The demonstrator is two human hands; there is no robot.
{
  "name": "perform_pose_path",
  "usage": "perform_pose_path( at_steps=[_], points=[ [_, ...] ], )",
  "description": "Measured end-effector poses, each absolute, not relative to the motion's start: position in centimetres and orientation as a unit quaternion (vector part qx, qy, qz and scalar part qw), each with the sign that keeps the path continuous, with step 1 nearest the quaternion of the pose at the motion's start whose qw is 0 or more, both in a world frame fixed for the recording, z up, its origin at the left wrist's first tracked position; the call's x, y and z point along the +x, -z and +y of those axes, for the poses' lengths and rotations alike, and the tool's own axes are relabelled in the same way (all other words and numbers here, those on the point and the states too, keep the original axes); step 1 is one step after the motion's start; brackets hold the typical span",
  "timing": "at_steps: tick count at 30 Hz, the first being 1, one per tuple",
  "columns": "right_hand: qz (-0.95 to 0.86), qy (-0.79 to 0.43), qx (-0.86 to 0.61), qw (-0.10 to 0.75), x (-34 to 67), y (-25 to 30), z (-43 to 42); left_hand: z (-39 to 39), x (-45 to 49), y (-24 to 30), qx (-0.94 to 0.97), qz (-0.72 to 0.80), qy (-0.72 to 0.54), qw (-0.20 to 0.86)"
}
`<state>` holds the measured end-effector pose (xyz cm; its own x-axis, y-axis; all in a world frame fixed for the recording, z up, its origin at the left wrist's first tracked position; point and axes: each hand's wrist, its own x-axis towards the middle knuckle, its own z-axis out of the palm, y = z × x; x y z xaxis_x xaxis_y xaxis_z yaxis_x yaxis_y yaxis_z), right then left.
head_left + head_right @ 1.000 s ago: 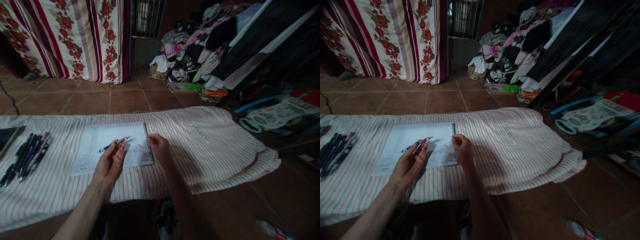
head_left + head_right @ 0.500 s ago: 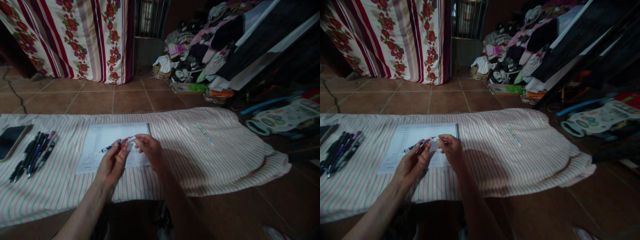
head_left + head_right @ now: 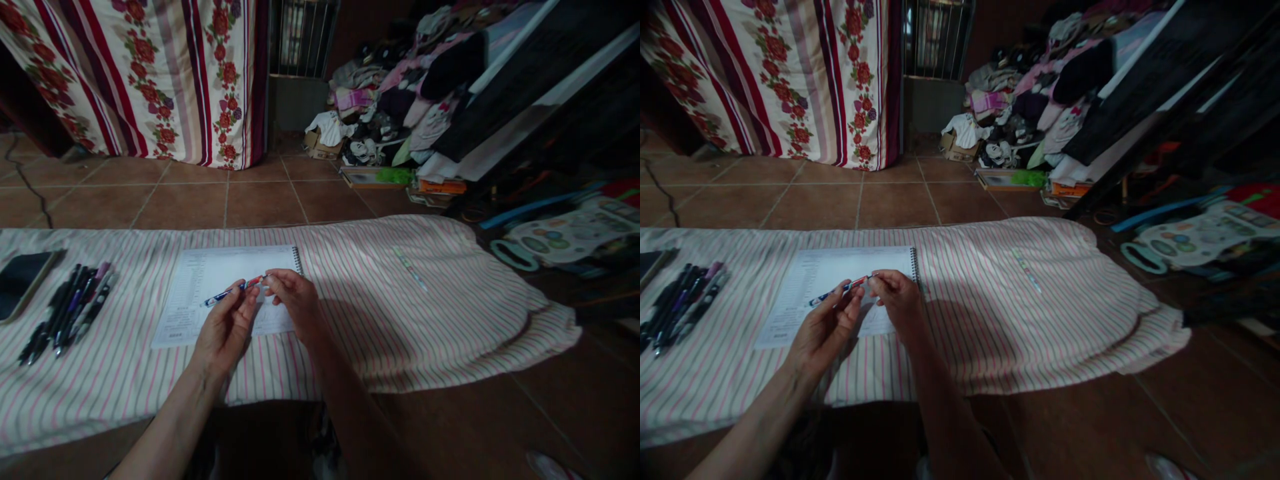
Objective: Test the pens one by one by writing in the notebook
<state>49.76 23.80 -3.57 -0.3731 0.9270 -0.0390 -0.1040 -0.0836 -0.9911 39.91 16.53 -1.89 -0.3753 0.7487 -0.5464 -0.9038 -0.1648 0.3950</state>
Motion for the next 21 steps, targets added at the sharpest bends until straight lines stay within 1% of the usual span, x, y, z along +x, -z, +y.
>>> perform_pose_path(
  at_steps=[21],
  points=[
    [-0.543,-0.618,-0.388,0.416,49.71,3.75,23.82,16.66,40.11,1.87,-0.117,0.337,-0.759,0.546]
  ],
)
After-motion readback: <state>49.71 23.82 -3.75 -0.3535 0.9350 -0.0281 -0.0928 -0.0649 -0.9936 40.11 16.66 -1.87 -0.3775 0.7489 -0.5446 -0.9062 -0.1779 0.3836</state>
